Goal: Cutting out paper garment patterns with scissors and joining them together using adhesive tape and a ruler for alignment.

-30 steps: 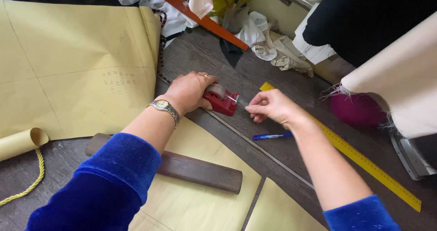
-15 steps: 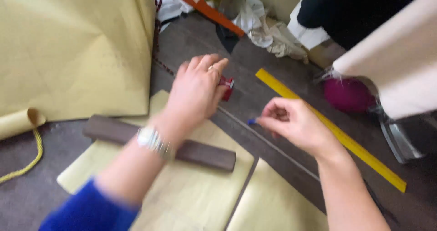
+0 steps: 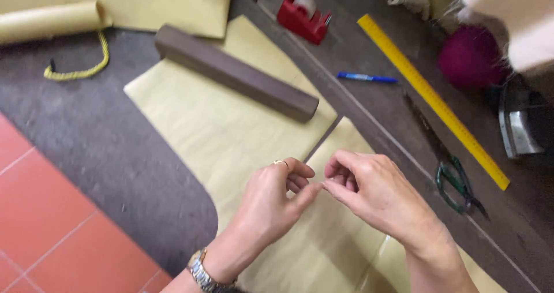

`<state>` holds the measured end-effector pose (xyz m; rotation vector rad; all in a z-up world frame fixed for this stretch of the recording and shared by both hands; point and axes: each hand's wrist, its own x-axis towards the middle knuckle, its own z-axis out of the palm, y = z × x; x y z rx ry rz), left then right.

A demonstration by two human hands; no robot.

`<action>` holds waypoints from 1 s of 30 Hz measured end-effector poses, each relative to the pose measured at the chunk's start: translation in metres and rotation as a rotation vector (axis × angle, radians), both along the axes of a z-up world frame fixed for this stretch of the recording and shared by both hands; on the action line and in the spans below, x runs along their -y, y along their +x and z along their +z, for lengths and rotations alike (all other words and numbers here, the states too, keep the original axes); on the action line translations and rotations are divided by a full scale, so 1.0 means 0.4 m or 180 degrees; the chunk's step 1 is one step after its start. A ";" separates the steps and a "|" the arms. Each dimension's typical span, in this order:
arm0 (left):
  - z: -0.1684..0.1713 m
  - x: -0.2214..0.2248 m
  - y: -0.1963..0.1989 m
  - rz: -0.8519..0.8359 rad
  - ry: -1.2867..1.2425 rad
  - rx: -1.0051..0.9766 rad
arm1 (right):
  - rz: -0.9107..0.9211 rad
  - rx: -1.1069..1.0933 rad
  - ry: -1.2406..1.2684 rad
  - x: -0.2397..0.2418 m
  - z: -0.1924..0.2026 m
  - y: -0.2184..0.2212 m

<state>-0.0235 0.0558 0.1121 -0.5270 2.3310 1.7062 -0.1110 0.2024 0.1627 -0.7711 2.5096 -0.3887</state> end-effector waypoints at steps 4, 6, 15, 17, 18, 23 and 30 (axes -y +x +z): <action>-0.014 -0.024 0.054 0.0196 0.0396 0.0029 | 0.0074 0.0339 -0.0168 -0.034 -0.003 0.042; -0.013 -0.033 0.078 0.0189 0.0584 0.0206 | 0.0046 0.0508 -0.0226 -0.064 -0.019 0.053; -0.001 -0.067 0.148 0.0421 0.0815 0.0688 | -0.1881 0.1593 -0.1419 -0.150 -0.038 0.106; 0.006 -0.080 0.152 0.0386 0.0431 0.0637 | -0.1613 0.1734 -0.1489 -0.157 -0.059 0.135; 0.002 -0.087 0.154 0.0390 0.0428 0.0644 | -0.1611 0.1743 -0.1489 -0.153 -0.068 0.142; -0.024 -0.115 0.173 0.0328 0.0224 0.0272 | -0.1732 0.1999 -0.2181 -0.167 -0.124 0.176; -0.066 -0.179 0.252 0.0286 0.0424 -0.0270 | -0.1554 0.2081 -0.1828 -0.234 -0.154 0.142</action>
